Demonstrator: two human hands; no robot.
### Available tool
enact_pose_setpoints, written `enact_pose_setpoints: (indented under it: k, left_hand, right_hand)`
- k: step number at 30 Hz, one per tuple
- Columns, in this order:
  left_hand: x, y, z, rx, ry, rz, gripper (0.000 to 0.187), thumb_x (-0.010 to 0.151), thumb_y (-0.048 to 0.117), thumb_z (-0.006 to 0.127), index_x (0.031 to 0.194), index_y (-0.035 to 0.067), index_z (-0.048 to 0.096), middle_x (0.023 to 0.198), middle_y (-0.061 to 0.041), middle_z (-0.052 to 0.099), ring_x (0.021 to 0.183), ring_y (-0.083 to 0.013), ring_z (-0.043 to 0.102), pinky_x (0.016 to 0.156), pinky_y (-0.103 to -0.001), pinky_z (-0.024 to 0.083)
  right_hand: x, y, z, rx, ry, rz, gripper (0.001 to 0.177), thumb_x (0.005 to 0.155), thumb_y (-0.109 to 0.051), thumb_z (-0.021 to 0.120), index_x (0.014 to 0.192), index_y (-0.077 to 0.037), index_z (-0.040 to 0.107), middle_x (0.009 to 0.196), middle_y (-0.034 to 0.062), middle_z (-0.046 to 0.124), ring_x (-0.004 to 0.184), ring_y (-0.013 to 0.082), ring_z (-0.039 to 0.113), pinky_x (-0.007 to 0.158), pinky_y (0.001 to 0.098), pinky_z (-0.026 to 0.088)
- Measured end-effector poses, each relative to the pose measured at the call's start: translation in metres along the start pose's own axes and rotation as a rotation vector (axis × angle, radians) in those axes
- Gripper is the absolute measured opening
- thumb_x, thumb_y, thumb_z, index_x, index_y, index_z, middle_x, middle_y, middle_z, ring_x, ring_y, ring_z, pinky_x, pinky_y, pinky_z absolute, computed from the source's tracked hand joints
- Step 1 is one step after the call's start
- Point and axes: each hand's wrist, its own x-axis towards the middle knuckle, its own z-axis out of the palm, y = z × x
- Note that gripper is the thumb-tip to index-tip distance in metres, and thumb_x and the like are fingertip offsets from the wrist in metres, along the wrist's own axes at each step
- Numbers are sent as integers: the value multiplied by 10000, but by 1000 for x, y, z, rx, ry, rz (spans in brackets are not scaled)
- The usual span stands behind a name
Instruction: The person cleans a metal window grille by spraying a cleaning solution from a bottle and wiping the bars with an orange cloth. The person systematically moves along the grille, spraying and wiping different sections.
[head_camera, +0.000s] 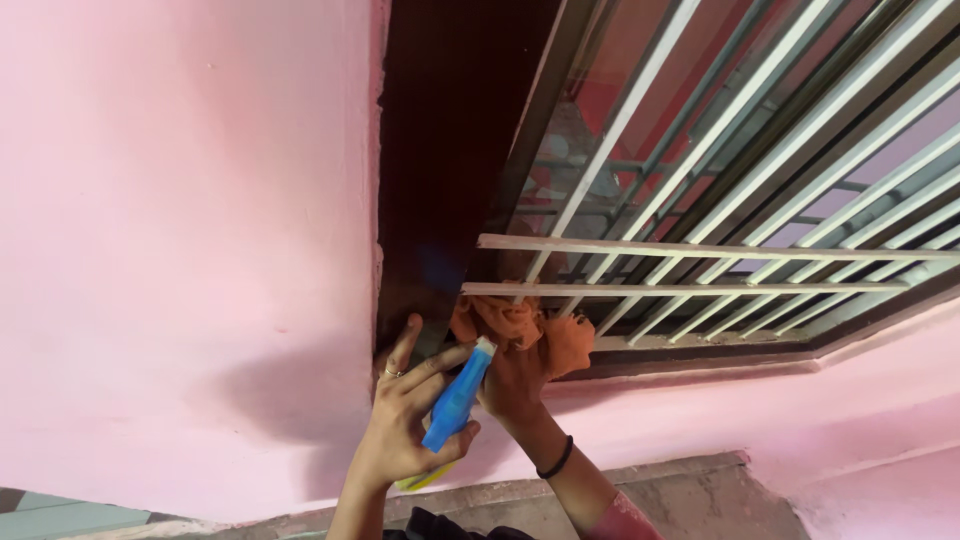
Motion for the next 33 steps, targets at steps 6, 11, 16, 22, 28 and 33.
enact_pose_setpoints:
  k: [6, 11, 16, 22, 28, 33]
  left_hand:
    - [1, -1, 3, -23, -1, 12, 246, 643, 209, 806, 717, 62, 623, 1247, -105, 737, 1245, -294, 636, 1295, -594, 200]
    - [-1, 0, -1, 1, 9, -4, 246, 618, 219, 810, 749, 57, 679, 1231, -105, 738, 1436, -476, 431, 1220, -566, 252]
    - [-3, 0, 0, 24, 1, -6, 248, 648, 224, 805, 734, 48, 652, 1237, -101, 734, 1439, -457, 433, 1231, -577, 260]
    - [1, 3, 0, 46, -8, 5, 246, 661, 221, 800, 701, 51, 625, 1222, -109, 740, 1376, -401, 533, 1255, -604, 217]
    - [3, 3, 5, 88, 9, 24, 220, 659, 214, 782, 759, 60, 662, 1302, -85, 707, 1421, -392, 484, 1267, -574, 221]
    - [10, 17, 12, 199, 97, 75, 176, 650, 207, 776, 743, 100, 673, 1449, -106, 602, 1482, -453, 317, 1203, -550, 247]
  right_hand:
    - [-16, 6, 4, 8, 15, -1, 285, 939, -196, 641, 1185, -56, 674, 1317, 179, 624, 1260, 366, 595, 1072, 541, 429]
    - [-29, -1, -4, 30, -42, 13, 342, 917, -252, 650, 1217, -90, 679, 1352, 188, 601, 1289, 407, 553, 1101, 557, 288]
    - [-38, -8, -22, 100, -140, 60, 414, 926, -241, 641, 1305, -73, 658, 1421, 197, 562, 1351, 447, 504, 1152, 561, 243]
    - [-69, -4, -35, 95, -82, -10, 375, 954, -222, 652, 1310, -108, 632, 1443, 167, 549, 1380, 429, 490, 1158, 601, 289]
    - [-70, 19, -47, 100, -23, 137, 490, 916, -188, 668, 1395, -110, 601, 1401, 145, 573, 1326, 392, 544, 1157, 562, 334]
    - [-18, 50, -41, 94, -15, 197, 587, 886, -120, 654, 1457, -45, 537, 1399, 228, 581, 1293, 477, 514, 1122, 554, 365]
